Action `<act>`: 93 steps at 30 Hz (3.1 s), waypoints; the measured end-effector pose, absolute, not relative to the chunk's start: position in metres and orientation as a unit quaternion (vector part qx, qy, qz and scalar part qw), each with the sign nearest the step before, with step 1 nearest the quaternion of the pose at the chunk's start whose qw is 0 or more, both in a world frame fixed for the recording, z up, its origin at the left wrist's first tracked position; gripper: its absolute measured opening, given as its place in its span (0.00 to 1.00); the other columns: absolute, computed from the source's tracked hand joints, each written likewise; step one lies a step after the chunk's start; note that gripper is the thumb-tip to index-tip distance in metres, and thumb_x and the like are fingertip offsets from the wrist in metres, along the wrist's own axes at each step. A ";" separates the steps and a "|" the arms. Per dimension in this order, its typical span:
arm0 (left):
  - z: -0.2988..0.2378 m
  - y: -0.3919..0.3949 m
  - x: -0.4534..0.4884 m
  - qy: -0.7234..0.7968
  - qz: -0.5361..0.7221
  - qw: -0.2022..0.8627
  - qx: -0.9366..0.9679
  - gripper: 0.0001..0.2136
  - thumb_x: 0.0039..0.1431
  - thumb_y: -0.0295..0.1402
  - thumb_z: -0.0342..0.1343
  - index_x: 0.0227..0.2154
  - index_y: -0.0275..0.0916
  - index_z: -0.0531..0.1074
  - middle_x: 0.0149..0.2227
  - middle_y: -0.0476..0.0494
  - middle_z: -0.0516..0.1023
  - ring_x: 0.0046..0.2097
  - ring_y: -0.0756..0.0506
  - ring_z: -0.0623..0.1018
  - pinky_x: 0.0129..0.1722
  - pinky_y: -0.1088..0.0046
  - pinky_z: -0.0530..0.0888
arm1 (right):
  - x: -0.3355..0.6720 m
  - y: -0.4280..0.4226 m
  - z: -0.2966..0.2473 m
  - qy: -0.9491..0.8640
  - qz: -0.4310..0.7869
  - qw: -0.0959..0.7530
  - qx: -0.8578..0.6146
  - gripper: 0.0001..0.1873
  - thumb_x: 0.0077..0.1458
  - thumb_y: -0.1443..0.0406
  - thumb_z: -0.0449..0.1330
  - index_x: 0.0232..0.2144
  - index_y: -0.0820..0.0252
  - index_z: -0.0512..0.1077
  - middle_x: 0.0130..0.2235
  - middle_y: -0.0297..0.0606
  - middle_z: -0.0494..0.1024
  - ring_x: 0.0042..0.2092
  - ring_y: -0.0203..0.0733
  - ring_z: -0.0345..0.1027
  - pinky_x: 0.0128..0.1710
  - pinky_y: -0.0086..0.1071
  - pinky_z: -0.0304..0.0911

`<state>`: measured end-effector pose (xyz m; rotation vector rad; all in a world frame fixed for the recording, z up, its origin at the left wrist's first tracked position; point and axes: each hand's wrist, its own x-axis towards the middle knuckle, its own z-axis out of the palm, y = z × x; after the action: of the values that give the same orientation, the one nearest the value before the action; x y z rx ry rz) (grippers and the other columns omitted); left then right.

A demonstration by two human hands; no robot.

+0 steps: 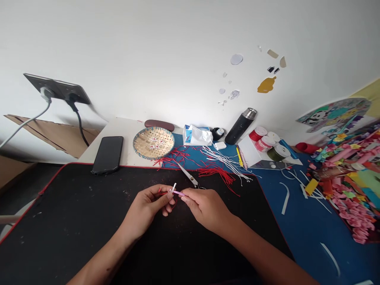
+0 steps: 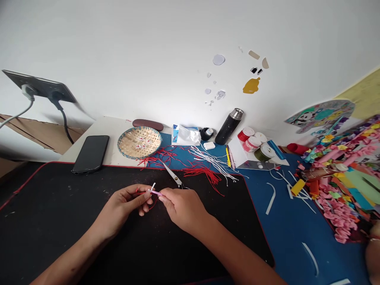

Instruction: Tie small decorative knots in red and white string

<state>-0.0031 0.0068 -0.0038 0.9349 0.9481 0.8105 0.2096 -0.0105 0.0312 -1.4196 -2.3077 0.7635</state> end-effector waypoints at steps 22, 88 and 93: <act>-0.003 0.005 -0.001 0.443 0.323 0.694 0.466 0.17 0.56 0.48 0.67 0.37 0.38 0.81 0.29 0.46 0.79 0.29 0.48 0.76 0.28 0.74 0.74 | 0.211 -0.011 0.032 -0.801 0.283 0.106 -0.517 0.14 0.72 0.62 0.52 0.36 0.58 0.74 0.31 0.35 0.79 0.31 0.37 0.70 0.32 0.28 0.53; -0.016 0.001 -0.005 0.491 0.380 0.374 0.689 0.09 0.66 0.37 0.59 0.43 0.44 0.81 0.43 0.44 0.87 0.44 0.41 0.85 0.44 0.70 0.78 | 0.159 -0.038 -0.008 -0.270 0.750 0.394 -0.457 0.25 0.60 0.44 0.63 0.37 0.61 0.74 0.16 0.18 0.56 0.15 0.26 0.37 0.16 0.26 0.33; -0.011 0.003 -0.004 0.492 0.341 0.498 0.628 0.11 0.66 0.41 0.58 0.43 0.43 0.80 0.36 0.45 0.85 0.32 0.44 0.81 0.34 0.71 0.78 | 0.182 -0.032 -0.008 -0.451 0.657 0.329 -0.507 0.24 0.66 0.46 0.56 0.40 0.62 0.76 0.18 0.22 0.59 0.19 0.30 0.48 0.20 0.27 0.45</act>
<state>-0.0045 0.0034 -0.0105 1.5197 1.1909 0.8262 0.1819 -0.0319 -0.0077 -1.3275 -1.1800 1.7180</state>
